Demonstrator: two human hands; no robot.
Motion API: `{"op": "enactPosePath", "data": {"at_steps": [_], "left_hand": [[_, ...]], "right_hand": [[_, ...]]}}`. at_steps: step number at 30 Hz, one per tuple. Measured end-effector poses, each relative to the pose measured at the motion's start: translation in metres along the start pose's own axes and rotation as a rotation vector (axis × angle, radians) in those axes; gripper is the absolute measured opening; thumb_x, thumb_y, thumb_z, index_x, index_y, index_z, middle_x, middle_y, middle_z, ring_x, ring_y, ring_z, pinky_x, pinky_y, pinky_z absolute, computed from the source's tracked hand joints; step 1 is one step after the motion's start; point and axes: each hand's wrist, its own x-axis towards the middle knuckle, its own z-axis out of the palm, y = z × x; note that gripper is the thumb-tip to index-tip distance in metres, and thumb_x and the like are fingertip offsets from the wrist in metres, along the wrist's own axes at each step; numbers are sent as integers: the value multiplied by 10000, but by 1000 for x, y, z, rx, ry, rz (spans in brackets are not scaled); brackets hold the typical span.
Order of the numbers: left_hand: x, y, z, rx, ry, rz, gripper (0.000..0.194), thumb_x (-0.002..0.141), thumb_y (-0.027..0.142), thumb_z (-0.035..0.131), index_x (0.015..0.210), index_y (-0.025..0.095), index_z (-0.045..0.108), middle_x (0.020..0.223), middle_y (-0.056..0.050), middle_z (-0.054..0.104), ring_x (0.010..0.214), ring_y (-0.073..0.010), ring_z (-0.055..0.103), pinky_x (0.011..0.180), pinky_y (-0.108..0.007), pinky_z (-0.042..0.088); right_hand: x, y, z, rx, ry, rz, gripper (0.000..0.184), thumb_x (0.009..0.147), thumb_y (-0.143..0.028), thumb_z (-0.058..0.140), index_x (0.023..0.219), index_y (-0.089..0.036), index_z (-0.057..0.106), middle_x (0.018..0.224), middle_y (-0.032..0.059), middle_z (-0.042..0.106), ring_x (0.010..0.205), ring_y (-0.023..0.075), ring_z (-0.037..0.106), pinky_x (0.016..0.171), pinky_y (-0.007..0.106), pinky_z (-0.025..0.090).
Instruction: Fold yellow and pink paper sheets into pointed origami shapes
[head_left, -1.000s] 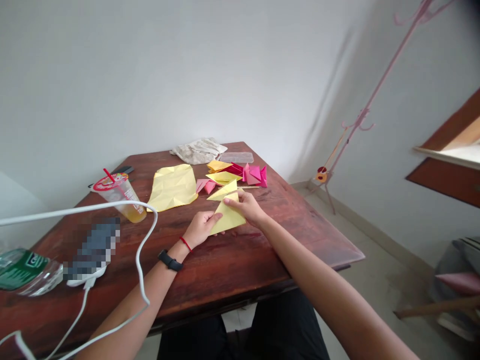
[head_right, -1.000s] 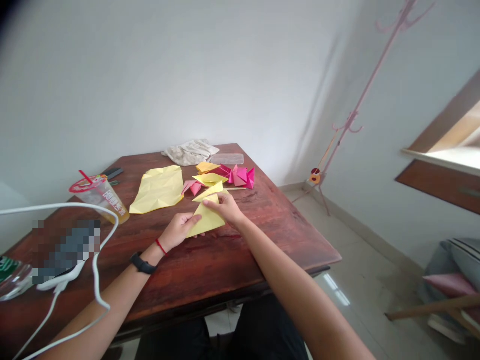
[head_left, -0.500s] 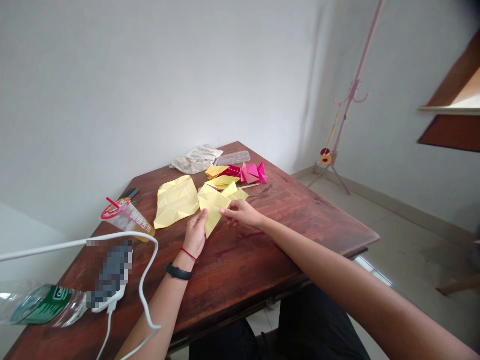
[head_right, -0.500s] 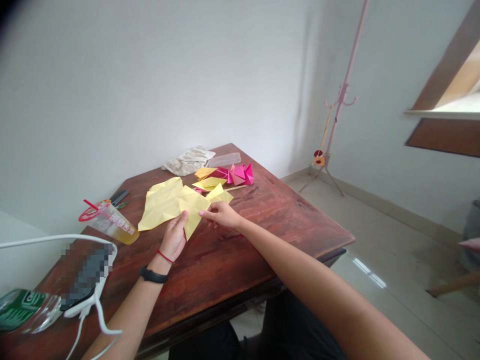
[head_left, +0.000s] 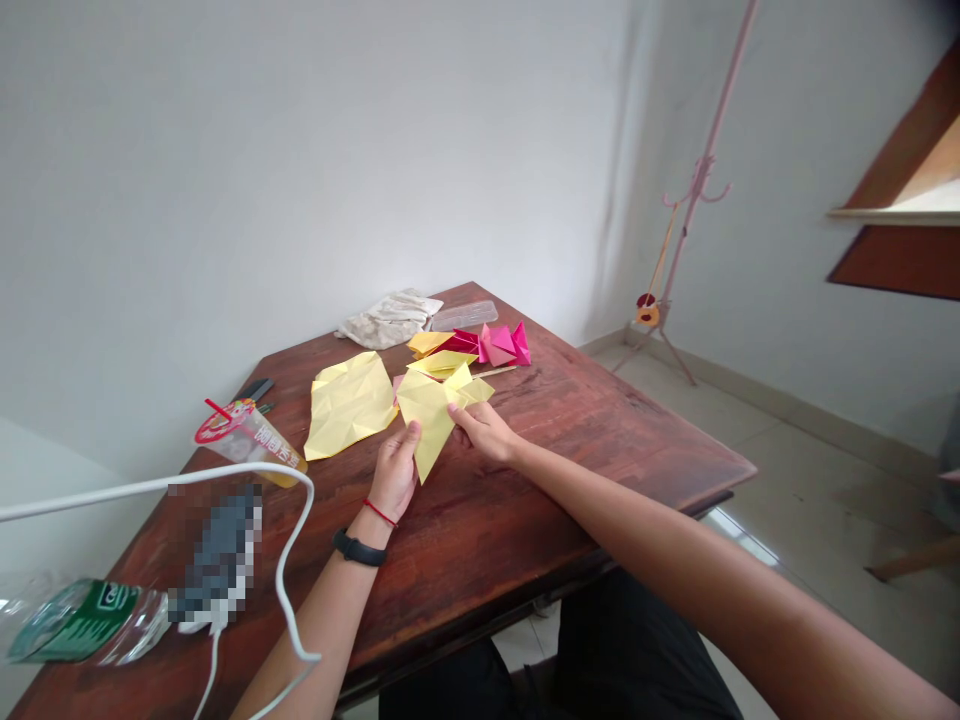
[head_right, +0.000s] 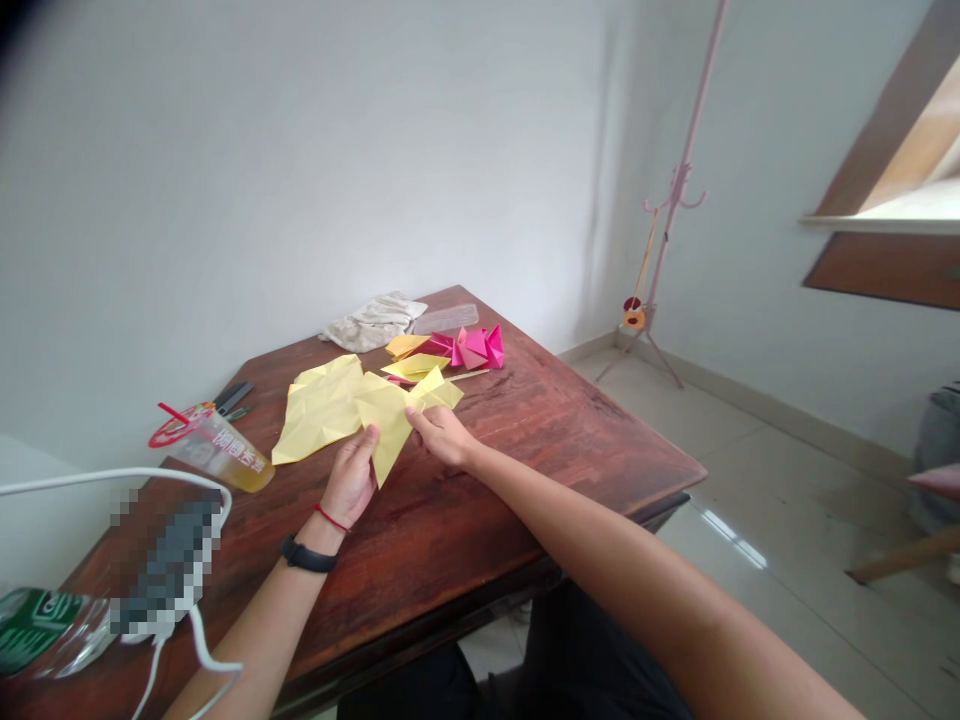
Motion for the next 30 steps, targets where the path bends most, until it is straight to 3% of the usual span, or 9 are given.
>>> {"op": "enactPosePath", "data": {"at_steps": [8, 15, 18, 22, 25, 30], "left_hand": [[0, 0, 4, 42, 10, -24, 613, 759, 687, 752, 1076, 162, 740, 963, -86, 789, 1013, -272, 725, 893, -391, 569], [8, 3, -21, 175, 106, -26, 652, 780, 755, 667, 1013, 147, 667, 875, -76, 769, 715, -201, 734, 635, -303, 571], [9, 5, -27, 268, 115, 0, 677, 793, 788, 611, 998, 144, 651, 838, -73, 759, 651, -190, 719, 562, -267, 527], [4, 4, -23, 425, 7, 10, 600, 821, 747, 613, 883, 154, 678, 570, -26, 674, 468, -166, 627, 463, -238, 431], [0, 2, -19, 523, -62, 36, 516, 859, 669, 625, 861, 161, 715, 500, -4, 625, 430, -154, 576, 449, -231, 393], [-1, 1, -20, 618, -20, 128, 404, 892, 552, 638, 971, 175, 757, 574, 0, 645, 564, -188, 626, 564, -248, 455]], "right_hand": [[-2, -4, -1, -82, 125, -113, 654, 956, -667, 487, 496, -206, 547, 481, 15, 559, 480, 140, 503, 517, 271, 368], [9, -12, -27, 26, 347, -82, 578, 961, -590, 435, 509, -233, 479, 443, -13, 456, 441, 132, 413, 490, 280, 318], [11, -10, -31, 0, 296, -92, 581, 948, -613, 455, 517, -227, 499, 457, -11, 468, 455, 133, 416, 498, 280, 321], [11, -7, -26, -35, 234, -93, 522, 912, -652, 543, 619, -223, 503, 548, -20, 509, 525, 135, 456, 519, 263, 355], [11, -8, -24, -36, 276, -162, 403, 840, -599, 690, 812, -214, 574, 738, -2, 593, 660, 152, 544, 581, 257, 430], [8, -13, -26, -205, 189, -312, 410, 833, -466, 752, 1151, -229, 646, 1113, 86, 626, 875, 200, 622, 671, 303, 514]]}}
